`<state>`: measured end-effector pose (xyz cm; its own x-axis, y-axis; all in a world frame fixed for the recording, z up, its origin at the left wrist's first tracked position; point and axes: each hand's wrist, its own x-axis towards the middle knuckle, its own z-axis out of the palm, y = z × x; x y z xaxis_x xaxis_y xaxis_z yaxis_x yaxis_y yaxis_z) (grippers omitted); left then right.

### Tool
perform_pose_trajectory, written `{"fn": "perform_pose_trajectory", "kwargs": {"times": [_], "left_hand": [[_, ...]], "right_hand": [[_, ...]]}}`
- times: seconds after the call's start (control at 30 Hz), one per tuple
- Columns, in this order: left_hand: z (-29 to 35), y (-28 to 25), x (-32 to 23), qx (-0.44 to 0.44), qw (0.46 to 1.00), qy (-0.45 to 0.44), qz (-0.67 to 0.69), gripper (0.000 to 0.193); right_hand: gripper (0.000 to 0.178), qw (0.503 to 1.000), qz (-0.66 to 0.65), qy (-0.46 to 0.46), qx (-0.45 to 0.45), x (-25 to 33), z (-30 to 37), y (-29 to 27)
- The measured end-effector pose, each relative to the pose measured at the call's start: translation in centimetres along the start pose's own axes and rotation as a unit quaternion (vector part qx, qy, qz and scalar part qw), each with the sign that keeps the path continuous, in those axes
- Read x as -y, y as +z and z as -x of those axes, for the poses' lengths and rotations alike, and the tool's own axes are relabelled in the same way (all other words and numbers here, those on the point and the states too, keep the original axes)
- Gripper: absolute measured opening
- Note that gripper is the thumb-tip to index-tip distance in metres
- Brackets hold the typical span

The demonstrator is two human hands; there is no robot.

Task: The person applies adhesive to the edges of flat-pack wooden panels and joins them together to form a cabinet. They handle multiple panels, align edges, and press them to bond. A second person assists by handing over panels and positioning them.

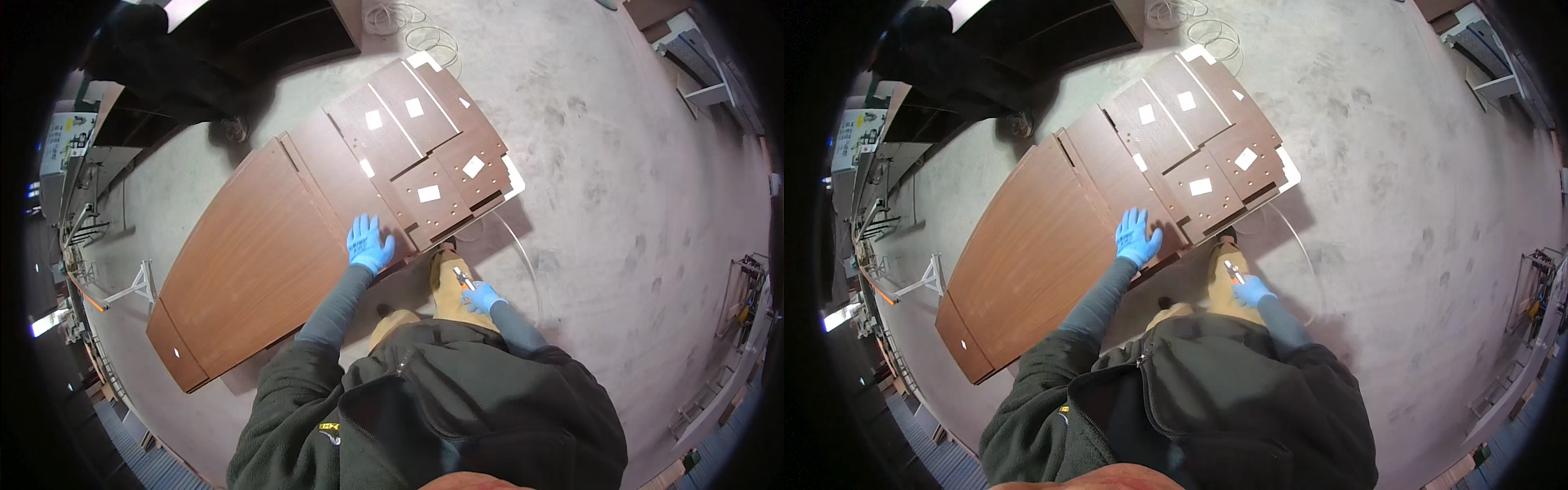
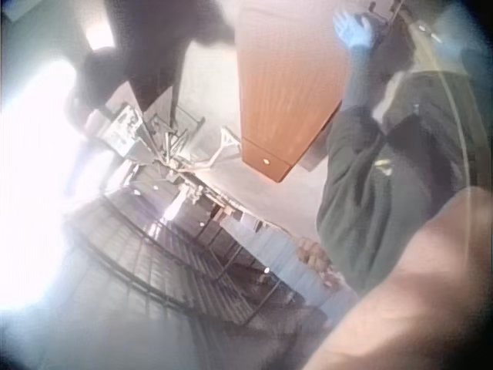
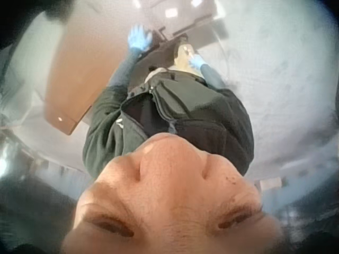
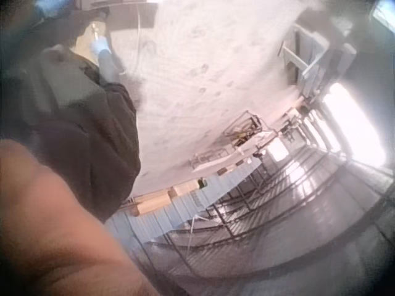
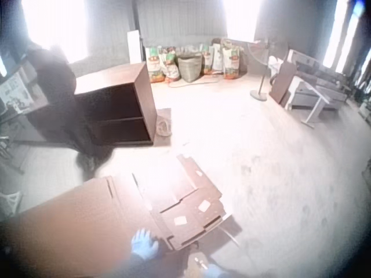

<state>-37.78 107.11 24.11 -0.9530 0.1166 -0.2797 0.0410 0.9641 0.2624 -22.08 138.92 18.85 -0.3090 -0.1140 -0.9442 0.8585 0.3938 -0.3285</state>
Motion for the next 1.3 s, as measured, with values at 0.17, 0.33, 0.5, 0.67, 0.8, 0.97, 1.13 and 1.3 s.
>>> {"fn": "perform_pose_trajectory", "kwargs": {"times": [0.17,0.33,0.5,0.67,0.8,0.97,1.13,1.3], "left_hand": [[-13.6,2.1,-5.2,-0.078,0.995,0.039,-0.053,0.076],[-24.4,4.3,-8.2,-0.069,0.996,0.028,-0.048,0.08],[-31.4,7.0,-9.1,-0.059,0.996,0.026,-0.067,0.092],[-34.8,9.4,-9.4,-0.056,0.995,0.044,-0.075,0.111],[-35.8,9.7,-10.3,-0.024,0.997,0.046,-0.06,0.113],[-37.3,8.7,-11.9,-0.021,0.991,0.085,-0.103,0.114],[-37.7,9.6,-13.6,-0.032,0.994,0.053,-0.087,0.115],[-38.1,10.4,-14.0,-0.042,0.995,0.045,-0.077,0.114]], "right_hand": [[0.024,0.998,-0.046,0.036,0.015,-2.7,-1.0,-2.7],[0.034,0.998,0.043,0.036,0.013,-4.4,-1.1,-3.4],[0.038,0.997,0.001,0.078,0.004,-5.2,-1.8,-3.6],[0.033,0.995,-0.027,0.092,-0.019,-5.4,-2.4,-3.0],[0.041,0.993,-0.014,0.113,-0.003,-4.5,-2.5,-2.9],[0.042,0.988,-0.023,0.147,0.029,-2.6,-2.7,-3.4],[0.042,0.991,0.023,0.132,0.01,-2.1,-3.5,-3.0],[0.034,0.992,0.044,0.117,-0.024,-2.9,-4.2,-2.5]]}}
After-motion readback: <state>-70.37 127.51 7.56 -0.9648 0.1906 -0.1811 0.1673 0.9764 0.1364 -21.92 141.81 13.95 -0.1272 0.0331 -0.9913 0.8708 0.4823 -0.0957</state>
